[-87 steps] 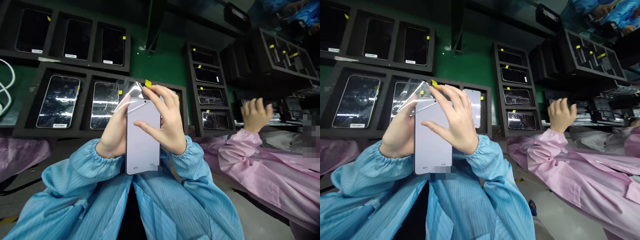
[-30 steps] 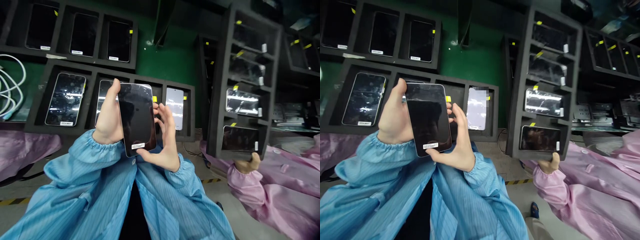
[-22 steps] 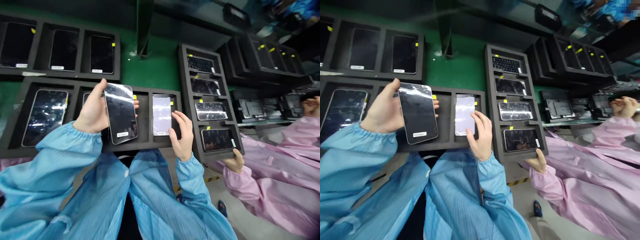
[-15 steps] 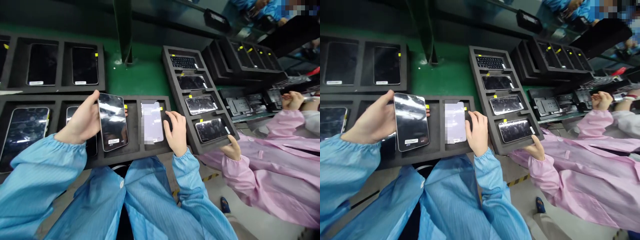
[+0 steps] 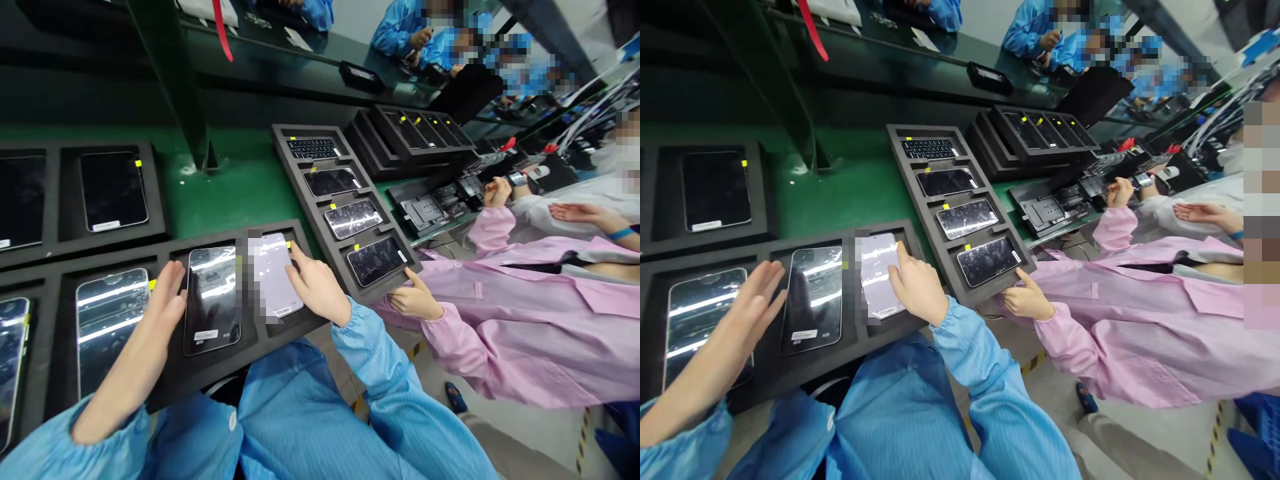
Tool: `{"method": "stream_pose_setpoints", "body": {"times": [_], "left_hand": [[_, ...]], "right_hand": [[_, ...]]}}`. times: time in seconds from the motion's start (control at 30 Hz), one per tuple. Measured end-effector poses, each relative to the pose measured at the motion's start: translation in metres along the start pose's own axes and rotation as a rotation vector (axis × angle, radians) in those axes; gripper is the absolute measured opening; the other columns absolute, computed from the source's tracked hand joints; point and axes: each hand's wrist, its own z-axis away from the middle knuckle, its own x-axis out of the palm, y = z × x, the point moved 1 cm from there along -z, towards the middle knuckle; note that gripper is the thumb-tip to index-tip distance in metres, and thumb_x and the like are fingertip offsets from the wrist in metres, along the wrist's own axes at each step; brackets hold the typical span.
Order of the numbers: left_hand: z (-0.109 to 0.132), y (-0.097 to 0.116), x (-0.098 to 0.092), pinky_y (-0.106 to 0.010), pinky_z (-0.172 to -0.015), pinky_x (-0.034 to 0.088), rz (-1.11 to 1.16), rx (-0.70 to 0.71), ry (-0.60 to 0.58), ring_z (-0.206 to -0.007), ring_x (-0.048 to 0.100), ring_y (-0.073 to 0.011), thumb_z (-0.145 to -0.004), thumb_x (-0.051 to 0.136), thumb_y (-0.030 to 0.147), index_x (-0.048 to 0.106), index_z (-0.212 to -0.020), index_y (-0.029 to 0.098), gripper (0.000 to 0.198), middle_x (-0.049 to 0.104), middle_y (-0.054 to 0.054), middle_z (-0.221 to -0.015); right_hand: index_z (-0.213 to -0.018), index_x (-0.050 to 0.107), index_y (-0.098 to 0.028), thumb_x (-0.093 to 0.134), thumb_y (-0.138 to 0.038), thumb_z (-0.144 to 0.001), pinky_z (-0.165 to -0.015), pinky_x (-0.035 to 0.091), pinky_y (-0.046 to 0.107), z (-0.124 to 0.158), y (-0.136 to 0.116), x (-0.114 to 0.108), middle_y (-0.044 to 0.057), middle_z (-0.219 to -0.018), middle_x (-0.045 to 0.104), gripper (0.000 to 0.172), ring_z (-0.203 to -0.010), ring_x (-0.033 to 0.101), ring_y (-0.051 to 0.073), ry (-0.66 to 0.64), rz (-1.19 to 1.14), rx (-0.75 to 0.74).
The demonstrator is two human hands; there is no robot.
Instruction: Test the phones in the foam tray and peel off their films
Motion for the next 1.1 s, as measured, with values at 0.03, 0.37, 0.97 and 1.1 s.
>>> {"method": "stream_pose_setpoints", "body": {"times": [0.03,0.37,0.97,1.1], "left_hand": [[0.003,-0.004,0.001,-0.045,-0.130,0.009,0.007,-0.021,-0.010,-0.153,0.013,-0.0250,-0.086,0.046,0.066,0.020,-0.149,0.048,0.071,0.014,0.013,-0.163],[0.006,-0.010,0.007,-0.029,-0.130,0.009,0.308,0.095,-0.022,-0.152,0.016,-0.0180,-0.089,0.047,0.058,0.036,-0.145,0.039,0.061,0.025,0.011,-0.160],[0.036,0.010,0.042,-0.063,-0.111,0.037,0.925,-0.176,-0.694,-0.130,0.053,-0.0361,-0.091,0.017,0.068,0.058,-0.131,0.015,0.077,0.059,-0.019,-0.133],[0.047,0.004,0.045,-0.054,-0.095,0.054,1.134,-0.085,-0.762,-0.112,0.063,-0.0301,-0.090,0.016,0.071,0.057,-0.132,0.020,0.078,0.061,-0.016,-0.129]], "right_hand": [[-0.148,0.035,-0.013,0.041,-0.031,-0.096,-0.080,0.050,0.034,0.001,0.002,0.000,0.012,-0.123,0.067,0.056,-0.091,0.067,0.023,-0.019,-0.049,-0.003],[-0.088,0.062,-0.020,0.039,-0.045,-0.094,-0.052,0.037,0.022,-0.022,0.018,0.019,-0.004,-0.062,0.053,0.035,-0.054,0.045,0.010,-0.026,-0.514,0.059],[-0.083,0.054,-0.023,0.053,-0.055,-0.089,-0.039,0.030,0.019,0.022,-0.054,0.012,-0.007,-0.064,0.035,0.033,-0.047,0.033,0.007,-0.200,-0.992,0.028],[-0.092,0.063,-0.022,0.048,-0.044,-0.095,-0.073,0.051,0.030,0.025,-0.058,0.018,0.002,-0.082,0.055,0.027,-0.083,0.057,0.016,-0.067,-0.771,-0.252]]}}
